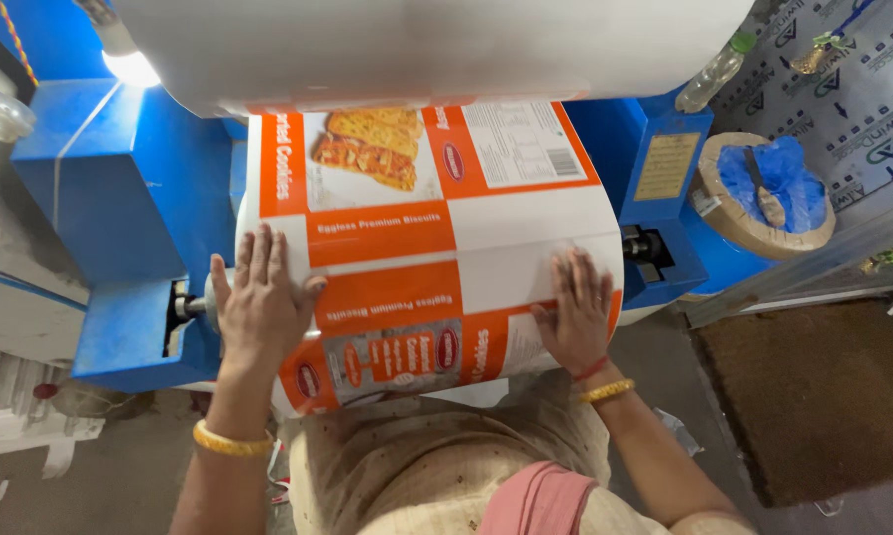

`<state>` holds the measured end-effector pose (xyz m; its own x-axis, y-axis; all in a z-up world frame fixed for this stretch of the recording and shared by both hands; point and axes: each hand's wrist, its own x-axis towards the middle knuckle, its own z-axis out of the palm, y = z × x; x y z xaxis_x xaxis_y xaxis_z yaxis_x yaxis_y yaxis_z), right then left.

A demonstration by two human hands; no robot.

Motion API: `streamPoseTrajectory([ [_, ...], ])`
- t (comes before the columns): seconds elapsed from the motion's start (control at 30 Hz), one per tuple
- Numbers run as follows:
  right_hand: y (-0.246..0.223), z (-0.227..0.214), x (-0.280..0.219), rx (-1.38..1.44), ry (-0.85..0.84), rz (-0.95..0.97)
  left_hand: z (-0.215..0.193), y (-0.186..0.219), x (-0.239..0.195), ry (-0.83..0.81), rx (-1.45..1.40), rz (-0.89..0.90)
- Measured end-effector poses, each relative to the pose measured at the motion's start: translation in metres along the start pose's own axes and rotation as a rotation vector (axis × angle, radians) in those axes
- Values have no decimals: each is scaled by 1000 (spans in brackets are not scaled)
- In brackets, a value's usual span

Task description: The person wraps a large roll of printed packaging material around a cylindrical object mounted on a blue machine. They use both hands to smooth the material and ensure it adheres properly to the surface.

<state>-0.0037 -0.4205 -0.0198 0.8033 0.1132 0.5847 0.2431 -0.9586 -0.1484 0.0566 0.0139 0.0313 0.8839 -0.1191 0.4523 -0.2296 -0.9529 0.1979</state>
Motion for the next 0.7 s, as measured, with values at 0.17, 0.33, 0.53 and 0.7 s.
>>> streamPoseTrajectory([
  [0.17, -61, 14, 42, -4, -55, -203, 9, 2, -39, 96, 127, 46],
  [0.33, -132, 26, 40, 56, -141, -412, 9, 11, -73, 271, 59, 66],
  [0.53, -148, 23, 21, 90, -74, -552, 3, 8, -91, 346, -3, 71],
  [0.7, -102, 14, 48, 73, -58, -358, -5, 14, -95, 326, -16, 73],
])
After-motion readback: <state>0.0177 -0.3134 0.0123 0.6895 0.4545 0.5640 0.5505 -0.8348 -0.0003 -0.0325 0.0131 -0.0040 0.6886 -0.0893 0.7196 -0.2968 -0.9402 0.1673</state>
